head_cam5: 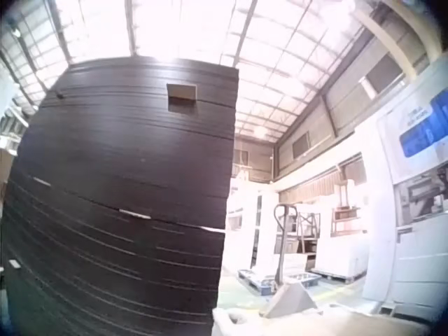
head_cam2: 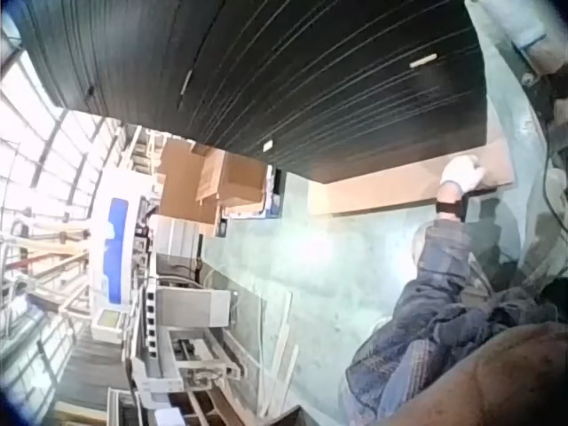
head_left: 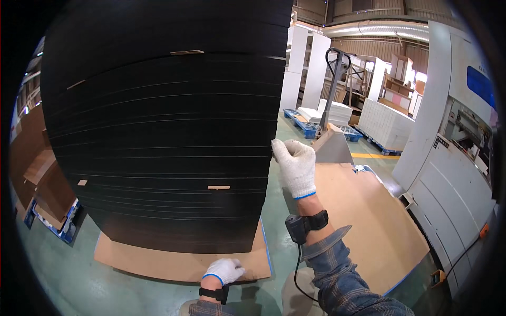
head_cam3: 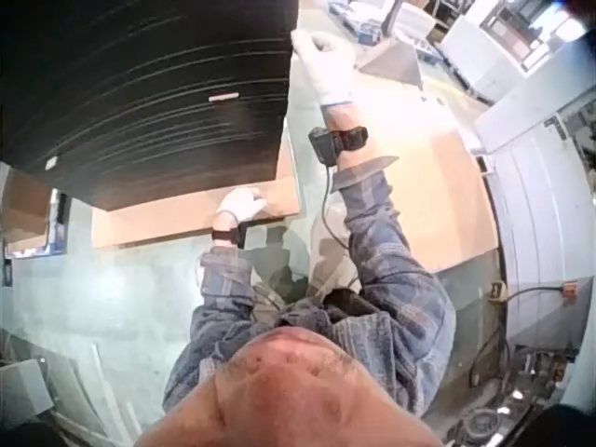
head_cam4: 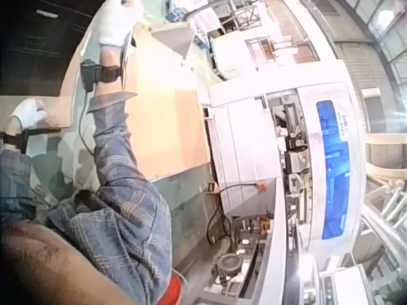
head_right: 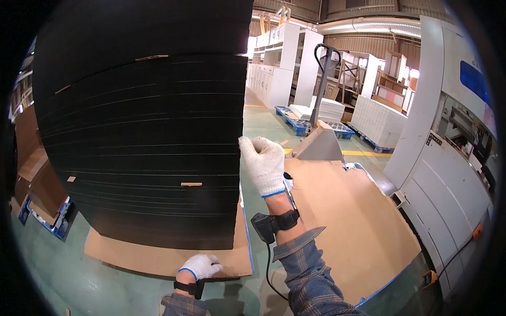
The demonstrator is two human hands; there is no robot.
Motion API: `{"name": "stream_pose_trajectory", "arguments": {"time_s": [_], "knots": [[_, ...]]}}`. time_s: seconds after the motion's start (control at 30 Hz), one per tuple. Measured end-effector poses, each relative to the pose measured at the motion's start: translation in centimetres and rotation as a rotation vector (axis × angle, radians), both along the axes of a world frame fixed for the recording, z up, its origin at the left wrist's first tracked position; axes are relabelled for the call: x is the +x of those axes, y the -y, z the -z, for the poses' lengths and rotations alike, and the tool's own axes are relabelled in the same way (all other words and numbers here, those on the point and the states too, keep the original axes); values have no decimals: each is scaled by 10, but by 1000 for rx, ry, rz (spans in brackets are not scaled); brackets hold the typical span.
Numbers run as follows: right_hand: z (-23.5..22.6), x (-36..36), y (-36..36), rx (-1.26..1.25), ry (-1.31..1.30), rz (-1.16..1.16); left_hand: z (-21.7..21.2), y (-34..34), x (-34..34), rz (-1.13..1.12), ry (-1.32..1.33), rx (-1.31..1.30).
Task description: Aligning and stacking large wooden or fiberboard sheets in a factory setting.
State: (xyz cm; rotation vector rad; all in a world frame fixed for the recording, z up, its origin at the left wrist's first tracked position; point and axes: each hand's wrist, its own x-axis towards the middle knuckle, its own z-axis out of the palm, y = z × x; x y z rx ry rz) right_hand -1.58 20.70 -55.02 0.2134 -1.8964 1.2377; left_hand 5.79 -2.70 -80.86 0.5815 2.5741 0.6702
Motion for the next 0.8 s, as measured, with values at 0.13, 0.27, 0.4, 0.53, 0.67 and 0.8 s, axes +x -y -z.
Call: {"name": "stream_pose_trajectory", "arguments": {"time_s": [0.13, 0.27, 0.4, 0.53, 0.67, 0.8], "knots": [[-5, -4, -8, 97, 42, 20, 1, 1, 0, 5, -8, -8], [-9, -1, 2, 126, -192, 28, -2, 3, 3, -3, -8, -23], [-7, -8, 5, 173, -401, 3, -6, 3, 3, 5, -23, -36], [-3, -5, 8, 248, -438, 83, 1, 9, 4, 14, -55, -54], [-10, -1, 13, 198, -432, 70, -4, 9, 1, -5, 31, -55], [-23, -10, 1, 107, -328, -10, 6, 7, -3, 30, -25, -19]]}}
